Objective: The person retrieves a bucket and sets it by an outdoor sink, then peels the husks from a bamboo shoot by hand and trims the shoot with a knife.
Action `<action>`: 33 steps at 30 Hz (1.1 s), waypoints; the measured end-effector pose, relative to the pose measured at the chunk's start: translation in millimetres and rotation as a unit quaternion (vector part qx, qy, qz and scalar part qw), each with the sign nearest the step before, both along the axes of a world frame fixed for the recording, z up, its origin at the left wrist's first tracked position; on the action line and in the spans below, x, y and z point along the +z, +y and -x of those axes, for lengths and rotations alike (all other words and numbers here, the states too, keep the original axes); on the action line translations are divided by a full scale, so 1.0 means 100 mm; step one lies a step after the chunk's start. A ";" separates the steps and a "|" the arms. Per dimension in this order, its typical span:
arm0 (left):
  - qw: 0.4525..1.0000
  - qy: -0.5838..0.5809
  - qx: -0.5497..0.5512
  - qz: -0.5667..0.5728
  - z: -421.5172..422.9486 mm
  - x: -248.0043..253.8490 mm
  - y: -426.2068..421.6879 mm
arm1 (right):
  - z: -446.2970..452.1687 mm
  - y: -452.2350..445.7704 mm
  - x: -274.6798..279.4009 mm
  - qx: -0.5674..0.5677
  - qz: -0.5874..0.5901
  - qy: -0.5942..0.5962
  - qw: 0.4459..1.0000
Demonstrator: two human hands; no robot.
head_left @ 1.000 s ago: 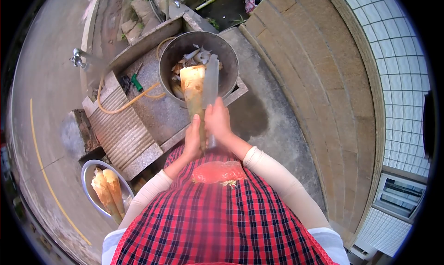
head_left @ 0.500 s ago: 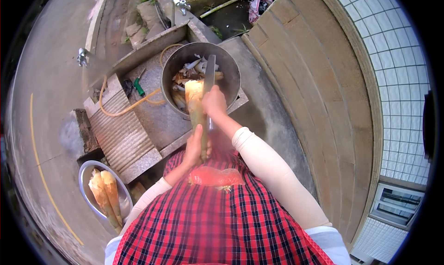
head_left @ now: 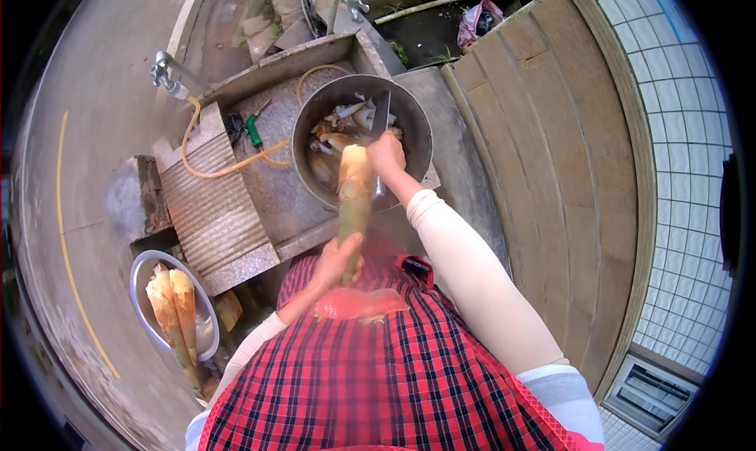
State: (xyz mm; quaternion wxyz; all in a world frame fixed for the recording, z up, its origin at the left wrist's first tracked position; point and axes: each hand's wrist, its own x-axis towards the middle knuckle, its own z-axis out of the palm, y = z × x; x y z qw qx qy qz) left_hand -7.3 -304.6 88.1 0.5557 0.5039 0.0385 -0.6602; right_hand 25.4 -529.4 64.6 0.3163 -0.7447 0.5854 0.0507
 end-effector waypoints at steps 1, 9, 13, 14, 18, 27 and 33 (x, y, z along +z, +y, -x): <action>1.000 0.005 -0.006 0.004 -0.02 0.01 0.00 | -0.04 -0.10 0.02 0.004 -0.044 0.002 0.999; 0.999 0.030 0.013 0.036 -0.16 -0.03 0.01 | 0.06 -0.42 0.05 0.161 0.061 -0.153 0.973; 0.997 0.037 0.037 0.062 -0.24 0.11 0.03 | -0.29 0.40 0.84 0.407 0.075 -0.158 0.897; 0.996 0.029 0.041 0.068 -0.24 0.07 0.05 | -0.40 0.62 0.81 0.458 0.075 -0.199 0.863; 0.994 0.009 0.037 0.100 -0.21 -0.07 0.08 | -0.84 1.47 0.26 0.627 0.021 -0.147 0.764; 0.979 0.004 0.042 0.200 0.27 -1.00 0.04 | -0.90 2.75 -1.44 0.729 0.052 -0.044 0.681; 0.990 -0.030 0.093 0.105 0.26 -0.94 0.05 | -0.81 2.83 -1.73 0.700 -0.036 0.010 0.713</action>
